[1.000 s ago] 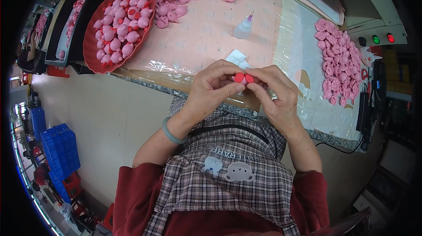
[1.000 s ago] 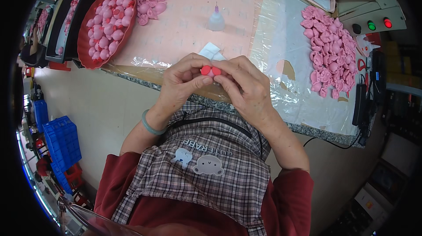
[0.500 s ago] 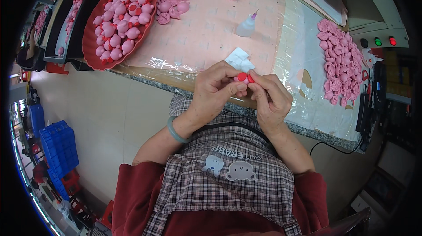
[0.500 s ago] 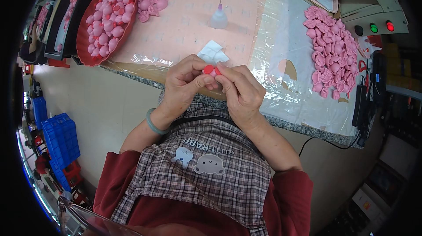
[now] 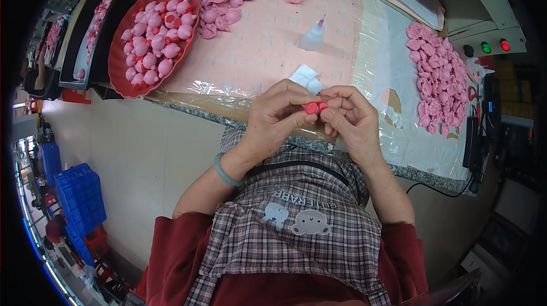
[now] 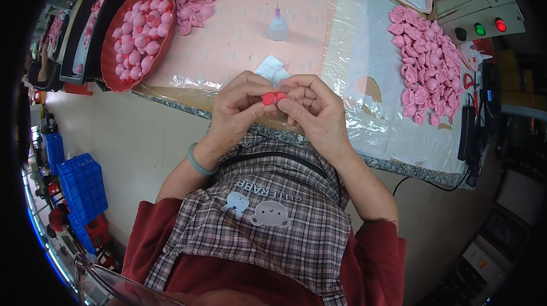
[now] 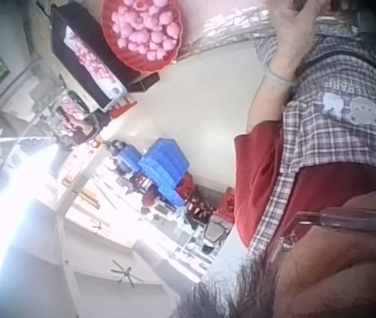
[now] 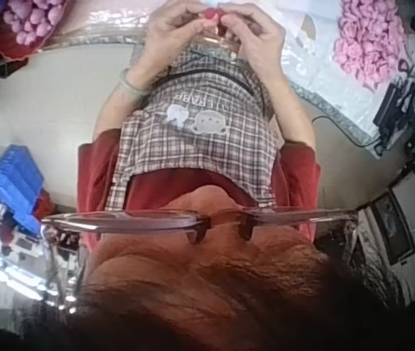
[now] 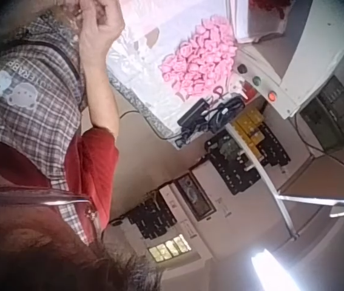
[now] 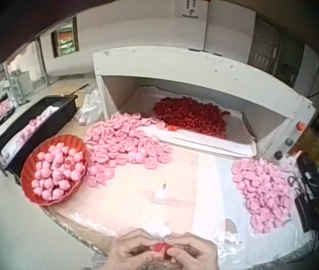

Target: Applying glue to small red plastic pieces and attaching them to pink rounded parts to assemble toys.

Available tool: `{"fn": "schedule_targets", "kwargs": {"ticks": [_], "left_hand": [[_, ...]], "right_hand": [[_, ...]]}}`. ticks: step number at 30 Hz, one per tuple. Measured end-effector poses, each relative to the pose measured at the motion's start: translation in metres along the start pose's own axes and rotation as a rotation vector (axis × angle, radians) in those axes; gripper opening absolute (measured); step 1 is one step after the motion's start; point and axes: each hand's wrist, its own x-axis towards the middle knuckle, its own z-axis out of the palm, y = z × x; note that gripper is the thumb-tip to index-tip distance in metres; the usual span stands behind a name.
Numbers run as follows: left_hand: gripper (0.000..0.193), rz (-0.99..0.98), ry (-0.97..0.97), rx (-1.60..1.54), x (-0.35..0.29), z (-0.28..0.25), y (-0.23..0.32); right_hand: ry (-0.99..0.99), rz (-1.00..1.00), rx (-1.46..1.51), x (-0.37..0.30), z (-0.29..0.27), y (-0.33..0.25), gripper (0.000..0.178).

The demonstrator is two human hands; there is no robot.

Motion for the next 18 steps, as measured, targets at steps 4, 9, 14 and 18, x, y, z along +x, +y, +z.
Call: {"fn": "schedule_targets", "kwargs": {"ticks": [4,9,14,18], "left_hand": [[0.027,0.05,0.017,0.088,0.002,0.001,0.002],[0.032,-0.018,-0.022,0.011,0.002,0.001,0.006],[0.034,-0.004,-0.052,-0.099,0.001,-0.003,0.003],[0.03,0.026,-0.052,-0.118,0.001,-0.005,-0.004]], "right_hand": [[-0.042,0.057,-0.015,0.0,0.001,-0.005,0.039],[0.033,-0.048,-0.132,-0.003,0.002,0.001,0.038],[0.03,-0.202,-0.415,-0.002,-0.001,0.003,0.04],[0.037,-0.264,-0.462,-0.003,0.0,0.007,0.042]]}}
